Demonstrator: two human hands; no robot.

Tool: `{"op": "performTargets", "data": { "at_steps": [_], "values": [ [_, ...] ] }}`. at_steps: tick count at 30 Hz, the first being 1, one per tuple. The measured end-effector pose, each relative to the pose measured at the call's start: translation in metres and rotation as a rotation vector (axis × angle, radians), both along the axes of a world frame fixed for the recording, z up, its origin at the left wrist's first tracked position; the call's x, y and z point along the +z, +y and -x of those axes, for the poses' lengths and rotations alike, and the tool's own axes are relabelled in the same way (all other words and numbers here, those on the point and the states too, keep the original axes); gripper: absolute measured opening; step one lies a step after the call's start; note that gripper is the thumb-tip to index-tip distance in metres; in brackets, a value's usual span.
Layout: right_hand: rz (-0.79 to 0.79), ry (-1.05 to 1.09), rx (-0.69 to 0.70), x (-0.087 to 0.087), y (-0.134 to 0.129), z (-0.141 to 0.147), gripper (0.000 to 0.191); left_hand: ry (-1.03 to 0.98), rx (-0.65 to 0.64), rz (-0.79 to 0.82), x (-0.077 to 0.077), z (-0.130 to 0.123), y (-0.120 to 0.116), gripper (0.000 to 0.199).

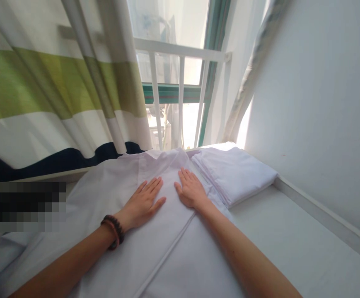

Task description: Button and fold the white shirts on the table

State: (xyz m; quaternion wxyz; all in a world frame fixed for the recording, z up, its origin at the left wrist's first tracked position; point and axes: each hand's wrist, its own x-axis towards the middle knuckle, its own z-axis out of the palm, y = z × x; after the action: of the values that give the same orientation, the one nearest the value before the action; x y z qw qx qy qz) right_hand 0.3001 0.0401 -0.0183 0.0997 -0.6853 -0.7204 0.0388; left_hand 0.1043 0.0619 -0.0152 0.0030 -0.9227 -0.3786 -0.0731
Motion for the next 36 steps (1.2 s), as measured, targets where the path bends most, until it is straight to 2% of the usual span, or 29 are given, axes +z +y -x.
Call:
{"op": "performTargets", "data": {
  "at_steps": [4, 9, 13, 21, 29, 36],
  "values": [
    [-0.003, -0.001, 0.002, 0.0, -0.001, -0.001, 0.059, 0.035, -0.009, -0.012, 0.003, 0.014, -0.015, 0.058],
    [-0.014, 0.011, -0.013, 0.001, -0.003, -0.003, 0.058, 0.049, -0.136, -0.093, -0.001, 0.06, -0.049, 0.059],
    [0.0, 0.009, 0.005, 0.001, -0.005, -0.005, 0.06, 0.006, -0.187, -0.109, -0.004, 0.082, -0.06, 0.059],
    [0.001, -0.003, 0.012, 0.0, -0.006, -0.006, 0.06, -0.009, -0.165, -0.033, 0.0, 0.078, -0.061, 0.057],
    [-0.05, 0.018, 0.005, -0.004, -0.004, -0.004, 0.057, -0.028, -0.141, -0.092, 0.004, 0.078, -0.064, 0.06],
    [-0.076, 0.047, 0.005, -0.005, -0.006, -0.005, 0.055, 0.045, -0.153, 0.036, 0.009, 0.075, -0.064, 0.053]
  ]
}}
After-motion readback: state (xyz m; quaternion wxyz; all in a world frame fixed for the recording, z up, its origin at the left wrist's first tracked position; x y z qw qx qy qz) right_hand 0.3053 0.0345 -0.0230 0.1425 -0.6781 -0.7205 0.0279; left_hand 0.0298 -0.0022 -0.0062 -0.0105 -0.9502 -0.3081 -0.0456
